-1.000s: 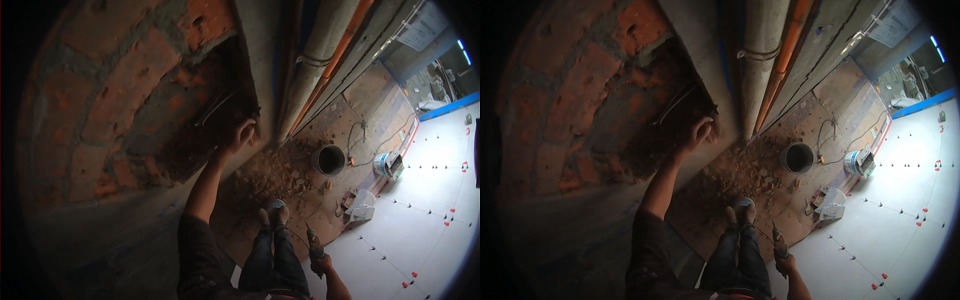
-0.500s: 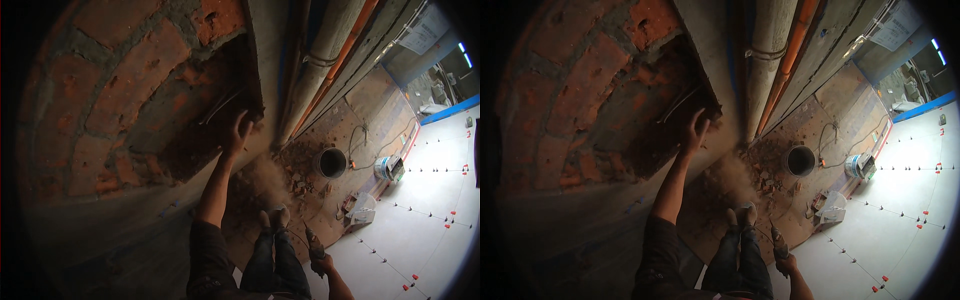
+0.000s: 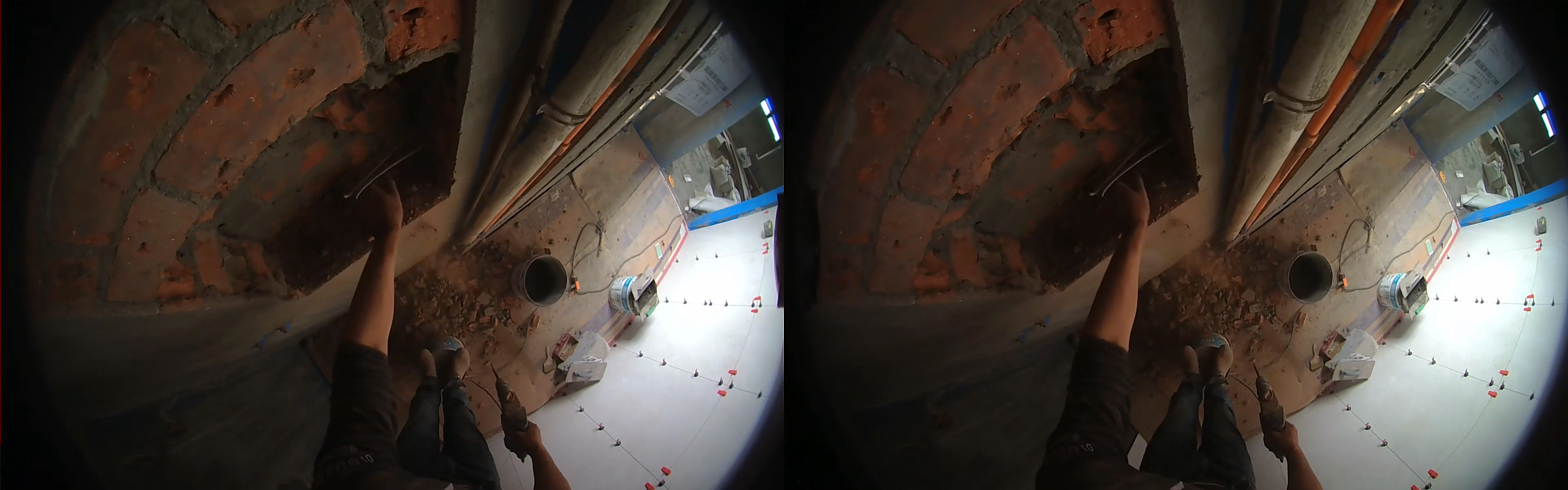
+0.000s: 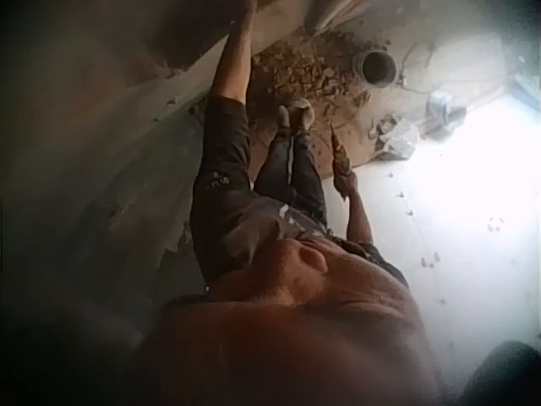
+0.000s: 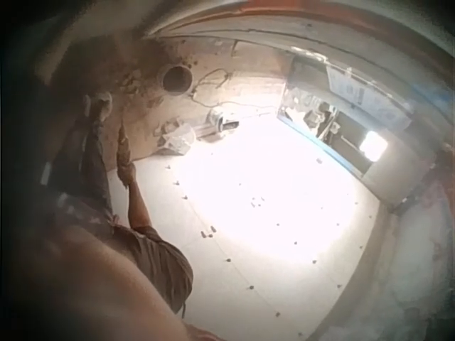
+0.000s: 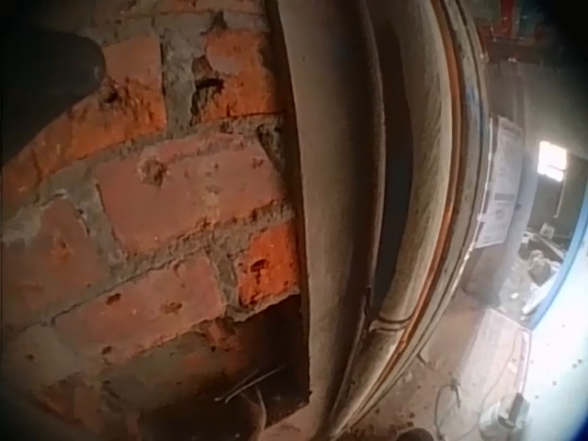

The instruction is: Use a rotary hammer drill to chip away brick and concrete from a wall opening.

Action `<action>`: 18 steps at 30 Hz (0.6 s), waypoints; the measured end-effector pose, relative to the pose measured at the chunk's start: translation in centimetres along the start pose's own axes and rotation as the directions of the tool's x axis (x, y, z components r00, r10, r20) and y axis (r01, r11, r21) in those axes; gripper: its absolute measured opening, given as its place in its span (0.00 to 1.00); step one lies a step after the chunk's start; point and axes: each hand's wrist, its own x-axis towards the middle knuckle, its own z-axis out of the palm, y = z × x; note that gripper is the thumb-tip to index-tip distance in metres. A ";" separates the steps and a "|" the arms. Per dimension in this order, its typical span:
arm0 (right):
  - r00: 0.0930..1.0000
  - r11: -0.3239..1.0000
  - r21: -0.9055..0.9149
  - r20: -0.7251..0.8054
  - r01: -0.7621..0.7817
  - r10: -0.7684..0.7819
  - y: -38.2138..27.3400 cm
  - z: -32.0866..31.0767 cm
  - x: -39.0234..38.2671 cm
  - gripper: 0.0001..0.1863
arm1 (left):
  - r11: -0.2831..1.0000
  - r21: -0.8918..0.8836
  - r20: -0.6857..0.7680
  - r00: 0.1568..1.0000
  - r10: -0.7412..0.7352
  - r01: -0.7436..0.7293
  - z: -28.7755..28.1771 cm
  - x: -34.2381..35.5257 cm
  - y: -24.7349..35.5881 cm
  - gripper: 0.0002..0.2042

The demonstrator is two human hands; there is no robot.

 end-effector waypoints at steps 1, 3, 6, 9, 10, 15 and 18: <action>0.998 0.999 -0.001 -0.032 0.054 -0.054 1.5 -0.3 0.7 0.19 | 1.000 -0.016 0.004 1.000 -0.003 0.003 1.0 0.1 1.1 0.31; 1.000 0.999 -0.045 -0.014 0.024 -0.025 0.7 -0.1 0.4 0.19 | 0.980 0.198 0.230 0.972 -0.049 0.002 0.6 -0.4 3.2 0.27; 0.999 0.999 -0.051 0.038 -0.005 0.007 0.1 0.9 1.0 0.21 | 0.892 0.099 0.112 0.896 0.430 -0.441 2.6 -2.2 3.5 0.27; 1.000 0.983 -0.184 0.019 -0.016 0.020 1.6 0.2 1.8 0.33 | 0.891 -0.261 0.357 0.820 0.447 -0.372 1.1 -3.7 3.5 0.28; 1.000 0.983 -0.179 0.001 -0.024 0.024 3.5 -0.3 2.5 0.33 | 0.875 -0.339 0.305 0.839 0.450 -0.346 0.9 -4.2 4.3 0.27; 0.999 0.997 -0.082 0.049 0.010 -0.006 3.8 0.8 2.2 0.32 | 0.959 0.198 -0.168 0.957 0.237 -0.203 -7.2 1.3 -7.1 0.28; 0.993 0.995 -0.075 0.091 -0.064 0.070 1.2 0.4 2.3 0.32 | 0.918 0.353 -0.173 0.951 0.255 -0.182 -9.1 0.9 -8.0 0.28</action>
